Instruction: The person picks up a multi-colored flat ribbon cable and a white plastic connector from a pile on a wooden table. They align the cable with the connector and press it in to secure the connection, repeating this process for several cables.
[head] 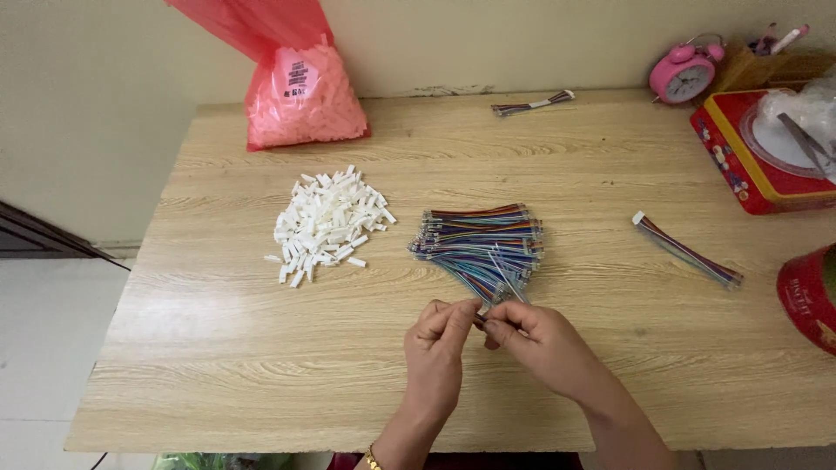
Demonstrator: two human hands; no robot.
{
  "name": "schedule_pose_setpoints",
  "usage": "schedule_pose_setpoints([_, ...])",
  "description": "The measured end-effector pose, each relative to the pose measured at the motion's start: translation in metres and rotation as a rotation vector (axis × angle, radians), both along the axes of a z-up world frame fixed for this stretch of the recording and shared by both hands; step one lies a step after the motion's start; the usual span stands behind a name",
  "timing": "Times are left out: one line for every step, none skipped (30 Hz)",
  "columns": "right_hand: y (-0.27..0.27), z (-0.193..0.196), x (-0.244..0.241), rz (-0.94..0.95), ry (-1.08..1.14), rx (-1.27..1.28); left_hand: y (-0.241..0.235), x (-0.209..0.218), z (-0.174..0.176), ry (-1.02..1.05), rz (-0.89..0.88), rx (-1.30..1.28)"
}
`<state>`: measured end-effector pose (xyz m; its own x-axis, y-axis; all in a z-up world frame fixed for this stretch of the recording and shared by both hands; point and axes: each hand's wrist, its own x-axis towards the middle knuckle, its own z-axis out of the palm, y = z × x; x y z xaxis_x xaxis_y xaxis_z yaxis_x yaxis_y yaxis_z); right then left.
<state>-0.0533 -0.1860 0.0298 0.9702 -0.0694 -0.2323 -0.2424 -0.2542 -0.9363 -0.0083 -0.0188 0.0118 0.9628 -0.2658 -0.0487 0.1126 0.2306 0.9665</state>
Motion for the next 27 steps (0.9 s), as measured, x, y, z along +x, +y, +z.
schedule_pose_setpoints([-0.003, -0.005, 0.001, 0.0, 0.0, 0.0, -0.001, 0.0, -0.002, 0.0, 0.0, 0.0])
schedule_pose_setpoints([-0.007, -0.01, 0.002, 0.011, 0.013, 0.035, -0.002, 0.0, -0.004, 0.048, 0.019, -0.006])
schedule_pose_setpoints([-0.011, -0.015, 0.004, 0.023, 0.025, 0.069, -0.003, 0.0, -0.006, 0.094, 0.039, -0.013])
schedule_pose_setpoints([-0.008, 0.006, 0.004, 0.023, 0.024, 0.068, -0.004, 0.002, -0.007, 0.093, 0.039, -0.014])
schedule_pose_setpoints([-0.005, 0.026, 0.004, -0.107, 0.039, -0.04, -0.004, 0.002, -0.008, 0.092, 0.06, -0.019])
schedule_pose_setpoints([-0.002, 0.047, 0.003, -0.237, 0.055, -0.147, -0.004, 0.003, -0.01, 0.091, 0.082, -0.025])
schedule_pose_setpoints([-0.004, 0.05, 0.0, -0.238, 0.059, -0.146, -0.004, 0.004, -0.008, 0.096, 0.08, -0.022])
schedule_pose_setpoints([-0.007, 0.054, -0.004, -0.281, -0.231, -0.133, -0.005, 0.005, -0.007, 0.084, 0.094, -0.031])
schedule_pose_setpoints([-0.01, 0.058, -0.008, -0.32, -0.523, -0.121, -0.006, 0.006, -0.006, 0.072, 0.105, -0.042])
schedule_pose_setpoints([-0.003, 0.062, -0.01, -0.323, -0.519, -0.122, -0.008, 0.004, -0.007, 0.076, 0.102, -0.041])
schedule_pose_setpoints([0.005, 0.066, -0.013, -0.286, -0.522, -0.026, -0.008, 0.002, -0.008, 0.086, 0.109, -0.048])
schedule_pose_setpoints([0.012, 0.07, -0.015, -0.25, -0.525, 0.07, -0.009, 0.001, -0.009, 0.096, 0.116, -0.055])
schedule_pose_setpoints([0.021, 0.062, -0.013, -0.252, -0.522, 0.071, -0.01, -0.001, -0.011, 0.098, 0.114, -0.053])
schedule_pose_setpoints([0.029, 0.054, -0.011, -0.238, -0.457, 0.109, -0.011, -0.002, -0.014, 0.091, 0.111, -0.073])
schedule_pose_setpoints([0.037, 0.046, -0.009, -0.224, -0.392, 0.145, -0.012, -0.004, -0.017, 0.084, 0.109, -0.093])
schedule_pose_setpoints([0.039, 0.036, -0.008, -0.226, -0.389, 0.146, -0.011, -0.006, -0.018, 0.088, 0.108, -0.092])
schedule_pose_setpoints([0.04, 0.026, -0.006, -0.26, -0.379, 0.168, -0.011, -0.006, -0.019, 0.053, 0.103, -0.087])
schedule_pose_setpoints([0.042, 0.017, -0.004, -0.293, -0.368, 0.19, -0.011, -0.006, -0.02, 0.019, 0.098, -0.083])
schedule_pose_setpoints([0.04, 0.013, -0.002, -0.293, -0.367, 0.19, -0.01, -0.006, -0.015, 0.02, 0.098, -0.082])
schedule_pose_setpoints([0.038, 0.01, 0.0, -0.328, -0.31, 0.162, -0.009, -0.007, -0.01, 0.04, 0.102, -0.081])
schedule_pose_setpoints([0.036, 0.007, 0.002, -0.365, -0.254, 0.132, -0.009, -0.007, -0.005, 0.06, 0.104, -0.08])
schedule_pose_setpoints([0.034, 0.003, 0.002, -0.367, -0.253, 0.132, -0.009, -0.007, -0.005, 0.061, 0.102, -0.08])
schedule_pose_setpoints([0.032, -0.001, 0.002, -0.299, -0.215, 0.227, -0.01, -0.008, -0.005, 0.028, 0.098, -0.076])
schedule_pose_setpoints([0.03, -0.005, 0.002, -0.232, -0.176, 0.321, -0.011, -0.008, -0.005, -0.006, 0.095, -0.071])
schedule_pose_setpoints([0.026, -0.013, 0.002, -0.231, -0.175, 0.319, -0.012, -0.008, -0.006, -0.005, 0.096, -0.072])
schedule_pose_setpoints([0.022, -0.021, 0.001, -0.21, -0.102, 0.283, -0.012, -0.009, -0.007, 0.024, 0.086, -0.121])
schedule_pose_setpoints([0.018, -0.03, 0.0, -0.187, -0.029, 0.248, -0.013, -0.01, -0.009, 0.052, 0.076, -0.169])
